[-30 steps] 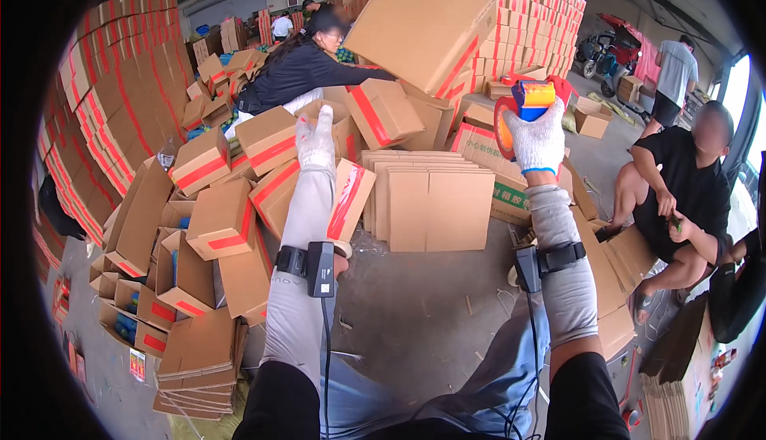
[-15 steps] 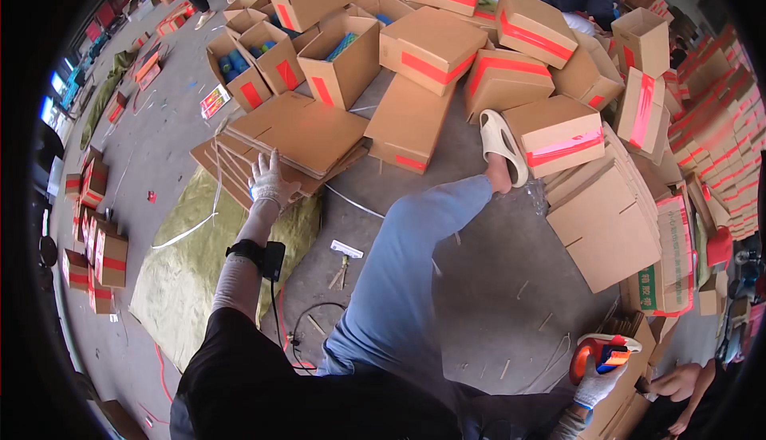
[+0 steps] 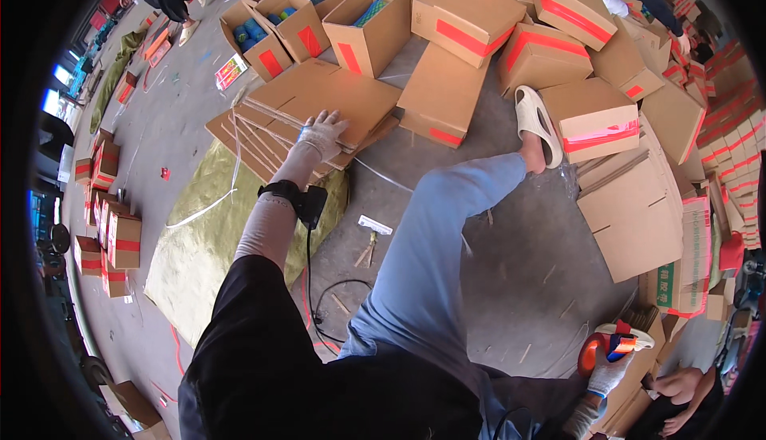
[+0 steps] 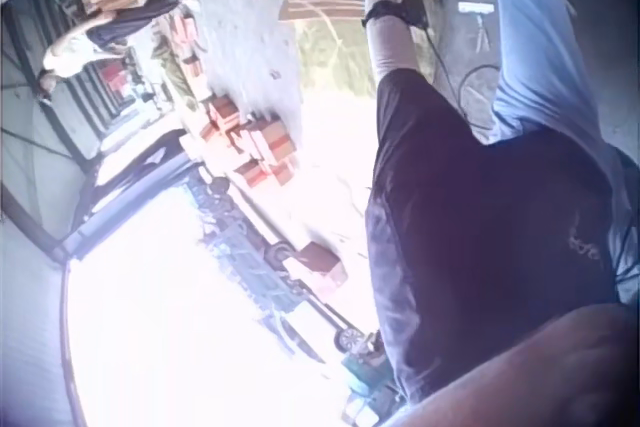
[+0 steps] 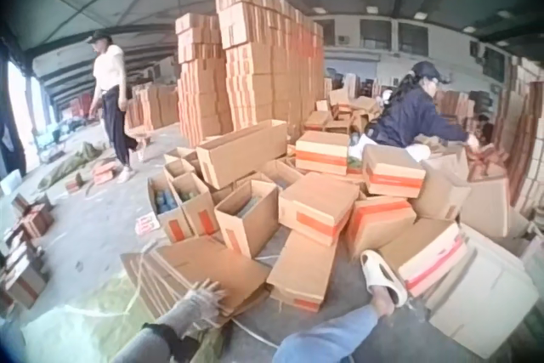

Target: Assembling and taping cardboard boxes.

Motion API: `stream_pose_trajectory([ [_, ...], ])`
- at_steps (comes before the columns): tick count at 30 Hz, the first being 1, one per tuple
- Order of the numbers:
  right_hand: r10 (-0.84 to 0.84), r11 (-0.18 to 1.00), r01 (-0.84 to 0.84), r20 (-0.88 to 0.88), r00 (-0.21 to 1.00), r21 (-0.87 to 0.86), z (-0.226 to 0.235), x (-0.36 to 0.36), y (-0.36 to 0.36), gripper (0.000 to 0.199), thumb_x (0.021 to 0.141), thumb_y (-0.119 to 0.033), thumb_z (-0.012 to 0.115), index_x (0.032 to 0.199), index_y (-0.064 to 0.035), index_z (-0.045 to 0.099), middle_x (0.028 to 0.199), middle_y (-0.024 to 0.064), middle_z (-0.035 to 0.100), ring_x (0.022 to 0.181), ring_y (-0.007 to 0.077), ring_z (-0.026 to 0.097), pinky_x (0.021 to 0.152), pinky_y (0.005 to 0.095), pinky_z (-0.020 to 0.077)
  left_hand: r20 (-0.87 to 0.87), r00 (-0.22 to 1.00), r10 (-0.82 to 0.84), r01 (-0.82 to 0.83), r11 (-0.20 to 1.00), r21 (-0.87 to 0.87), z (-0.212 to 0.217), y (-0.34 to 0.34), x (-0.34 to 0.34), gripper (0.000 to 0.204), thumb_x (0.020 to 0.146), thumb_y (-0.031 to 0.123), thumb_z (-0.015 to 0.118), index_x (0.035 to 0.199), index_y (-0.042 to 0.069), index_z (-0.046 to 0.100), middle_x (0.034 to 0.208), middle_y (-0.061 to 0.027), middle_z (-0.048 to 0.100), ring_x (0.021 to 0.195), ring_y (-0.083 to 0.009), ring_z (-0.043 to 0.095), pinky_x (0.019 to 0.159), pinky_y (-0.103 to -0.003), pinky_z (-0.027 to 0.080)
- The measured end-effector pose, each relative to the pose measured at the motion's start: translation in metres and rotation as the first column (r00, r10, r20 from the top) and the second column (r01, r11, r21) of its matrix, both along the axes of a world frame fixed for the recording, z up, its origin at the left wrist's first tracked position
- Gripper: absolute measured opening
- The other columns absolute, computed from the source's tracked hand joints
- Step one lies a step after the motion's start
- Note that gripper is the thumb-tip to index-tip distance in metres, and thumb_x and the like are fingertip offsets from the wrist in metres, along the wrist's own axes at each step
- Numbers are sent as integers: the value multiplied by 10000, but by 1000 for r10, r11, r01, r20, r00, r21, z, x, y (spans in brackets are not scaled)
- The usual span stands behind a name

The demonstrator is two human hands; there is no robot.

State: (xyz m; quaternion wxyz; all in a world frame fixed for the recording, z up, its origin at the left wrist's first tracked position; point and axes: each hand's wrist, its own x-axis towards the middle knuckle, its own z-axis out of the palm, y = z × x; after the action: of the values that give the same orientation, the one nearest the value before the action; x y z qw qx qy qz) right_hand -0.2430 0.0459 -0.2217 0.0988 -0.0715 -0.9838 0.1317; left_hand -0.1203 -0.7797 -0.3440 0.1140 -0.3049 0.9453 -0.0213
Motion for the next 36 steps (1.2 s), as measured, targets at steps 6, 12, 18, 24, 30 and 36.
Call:
stream_pose_trajectory([
  [6,82,996,-82,13,997,31,-5,5,2,936,679,-284,884,1459,-13,444,1294,226,630,1211,380,618,1032,447,483,35,976,-214,197,942,272,46,-7,-26,554,855,454,725,1329,183,633,1438,-91,571,1395,-305,459,1161,-469,349],
  [12,72,997,-73,41,997,28,-4,8,-12,890,693,-259,869,1442,-15,454,1268,234,636,1205,390,622,1022,441,490,-236,827,-511,471,858,-207,20,-18,-65,418,948,410,620,1272,147,639,1295,-95,660,1184,-329,628,1043,-447,474],
  [18,53,995,-45,87,995,-94,3,12,-12,908,721,-229,848,1490,-42,402,1300,223,629,1221,369,621,1037,424,488,-125,924,-361,318,908,-273,84,-45,-102,355,910,221,636,1259,154,621,1077,-137,727,1015,-326,705,850,-454,560],
  [24,21,925,-28,-25,999,-379,4,12,-18,832,699,-210,868,1398,-19,459,1213,171,654,1092,319,667,960,403,526,-462,536,-706,704,677,-218,299,135,-113,382,879,204,723,1246,119,661,1059,-120,739,958,-329,716,798,-425,574],
  [30,-169,776,-34,-259,951,-630,-1,6,-22,771,702,-297,912,1305,-34,510,1136,136,665,1020,256,669,904,383,536,-362,-195,-912,956,-95,-276,314,418,-151,286,927,227,622,1209,180,643,856,-80,708,767,-269,717,631,-434,535],
  [36,-566,776,404,-252,785,-484,12,48,9,726,725,-369,865,1262,-58,487,1102,196,675,1026,366,685,878,438,540,-380,-32,-924,992,-76,102,150,629,-186,454,932,300,651,1361,195,546,947,-111,728,869,-309,719,713,-469,560],
])
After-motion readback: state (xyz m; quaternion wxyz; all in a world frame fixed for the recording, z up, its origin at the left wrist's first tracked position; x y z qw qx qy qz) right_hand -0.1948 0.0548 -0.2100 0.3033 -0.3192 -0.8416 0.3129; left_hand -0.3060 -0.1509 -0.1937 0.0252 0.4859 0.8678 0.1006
